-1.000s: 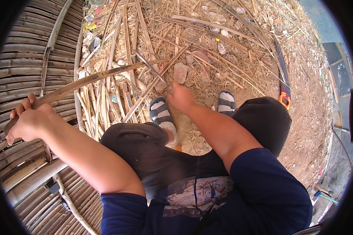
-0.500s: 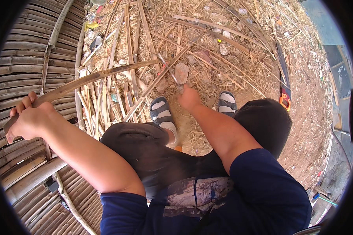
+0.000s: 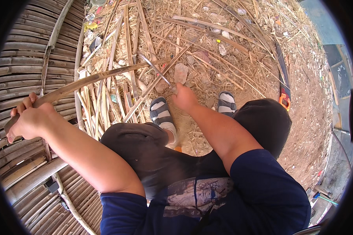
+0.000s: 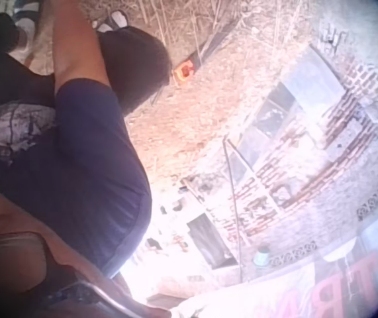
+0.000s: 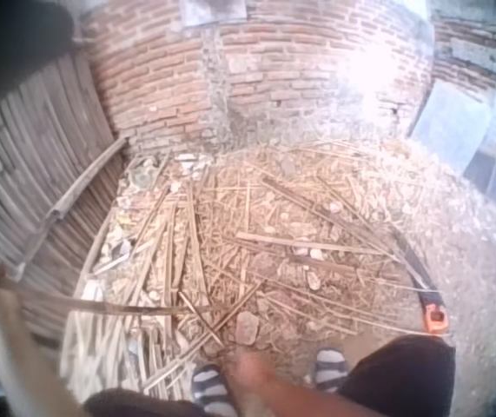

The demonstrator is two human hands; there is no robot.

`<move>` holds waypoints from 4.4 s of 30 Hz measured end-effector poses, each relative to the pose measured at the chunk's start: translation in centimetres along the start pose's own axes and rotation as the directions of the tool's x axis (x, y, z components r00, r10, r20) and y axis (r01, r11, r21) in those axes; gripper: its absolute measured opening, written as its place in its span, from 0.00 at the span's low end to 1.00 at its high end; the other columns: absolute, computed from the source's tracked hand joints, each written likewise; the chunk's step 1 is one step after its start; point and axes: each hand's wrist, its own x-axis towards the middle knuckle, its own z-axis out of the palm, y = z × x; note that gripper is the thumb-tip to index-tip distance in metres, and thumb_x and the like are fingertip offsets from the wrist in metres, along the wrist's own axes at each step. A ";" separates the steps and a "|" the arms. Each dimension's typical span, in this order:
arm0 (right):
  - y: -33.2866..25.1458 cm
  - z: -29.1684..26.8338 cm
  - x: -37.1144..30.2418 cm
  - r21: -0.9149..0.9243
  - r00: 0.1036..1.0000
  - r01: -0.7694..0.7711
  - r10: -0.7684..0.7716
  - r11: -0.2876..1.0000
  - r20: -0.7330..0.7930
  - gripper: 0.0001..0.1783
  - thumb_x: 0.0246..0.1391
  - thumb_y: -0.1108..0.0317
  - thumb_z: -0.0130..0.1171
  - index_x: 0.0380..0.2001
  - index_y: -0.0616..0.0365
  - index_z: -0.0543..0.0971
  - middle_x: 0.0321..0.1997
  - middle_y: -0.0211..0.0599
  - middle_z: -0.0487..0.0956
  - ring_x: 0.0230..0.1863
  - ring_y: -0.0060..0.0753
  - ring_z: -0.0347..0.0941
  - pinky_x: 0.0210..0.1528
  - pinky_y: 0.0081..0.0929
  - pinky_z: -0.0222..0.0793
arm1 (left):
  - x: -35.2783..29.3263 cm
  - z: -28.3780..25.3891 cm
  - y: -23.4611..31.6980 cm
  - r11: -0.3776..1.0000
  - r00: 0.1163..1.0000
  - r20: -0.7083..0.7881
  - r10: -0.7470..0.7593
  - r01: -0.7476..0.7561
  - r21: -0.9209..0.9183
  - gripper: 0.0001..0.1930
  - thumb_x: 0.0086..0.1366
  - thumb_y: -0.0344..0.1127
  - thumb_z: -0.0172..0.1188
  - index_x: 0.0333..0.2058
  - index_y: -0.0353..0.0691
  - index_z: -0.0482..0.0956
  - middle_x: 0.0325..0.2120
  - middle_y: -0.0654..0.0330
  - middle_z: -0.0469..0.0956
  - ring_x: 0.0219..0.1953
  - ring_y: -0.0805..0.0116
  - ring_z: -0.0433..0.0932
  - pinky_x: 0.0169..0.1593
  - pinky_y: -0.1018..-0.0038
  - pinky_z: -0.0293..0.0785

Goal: The person uses a knife to carve and strip bark from a long piece of wood, rotating the wood to work on different sides while seated outdoors.

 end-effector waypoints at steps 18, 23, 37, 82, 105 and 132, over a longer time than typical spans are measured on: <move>1.5 0.2 0.0 0.011 0.999 -0.034 0.035 0.999 -0.018 0.24 0.51 0.63 0.65 0.46 0.67 0.73 0.41 0.63 0.81 0.46 0.64 0.79 0.50 0.51 0.74 | -0.6 0.4 0.2 1.000 1.000 -0.015 0.000 0.000 -0.002 0.38 0.72 0.68 0.15 0.29 0.40 0.64 0.16 0.63 0.55 0.18 0.68 0.49 0.30 0.64 0.68; 3.6 1.7 0.1 -0.017 0.994 -0.102 0.101 0.995 -0.033 0.23 0.52 0.64 0.63 0.47 0.69 0.73 0.42 0.65 0.81 0.47 0.64 0.79 0.51 0.50 0.74 | -0.5 0.4 -0.1 1.000 1.000 -0.013 -0.006 0.006 -0.006 0.38 0.72 0.69 0.15 0.30 0.40 0.63 0.17 0.62 0.56 0.19 0.67 0.49 0.29 0.64 0.66; 4.7 1.1 0.5 0.095 0.972 -0.208 0.217 0.973 -0.092 0.17 0.50 0.64 0.62 0.39 0.66 0.78 0.37 0.56 0.82 0.38 0.56 0.81 0.42 0.45 0.77 | -2.0 1.0 2.8 0.997 1.000 -0.005 -0.030 0.029 -0.075 0.38 0.71 0.71 0.19 0.29 0.40 0.63 0.19 0.62 0.56 0.20 0.67 0.47 0.28 0.66 0.61; -8.6 -27.7 -8.2 0.936 0.963 0.195 0.124 0.294 -0.239 0.18 0.56 0.69 0.64 0.45 0.51 0.67 0.39 0.35 0.72 0.24 0.24 0.69 0.25 0.30 0.69 | 3.4 -2.3 -2.5 0.591 0.881 0.248 -0.403 0.458 -0.664 0.31 0.71 0.68 0.27 0.29 0.46 0.64 0.13 0.68 0.51 0.14 0.72 0.53 0.23 0.72 0.58; -8.9 -27.6 -7.1 0.960 0.938 0.249 0.213 0.130 -0.272 0.21 0.59 0.67 0.61 0.50 0.57 0.65 0.48 0.44 0.76 0.23 0.23 0.68 0.25 0.26 0.69 | 2.4 -2.3 -7.0 0.563 0.799 0.315 -0.512 0.590 -0.579 0.27 0.75 0.53 0.25 0.35 0.40 0.70 0.16 0.67 0.61 0.18 0.71 0.60 0.28 0.69 0.66; -9.1 -27.8 -6.7 0.962 0.933 0.244 0.240 0.127 -0.268 0.16 0.59 0.67 0.61 0.46 0.55 0.66 0.43 0.39 0.80 0.23 0.18 0.66 0.25 0.23 0.68 | 1.0 -1.9 -6.9 0.629 0.804 0.232 -0.547 0.578 -0.520 0.11 0.71 0.39 0.36 0.39 0.41 0.66 0.21 0.66 0.63 0.23 0.69 0.63 0.32 0.69 0.67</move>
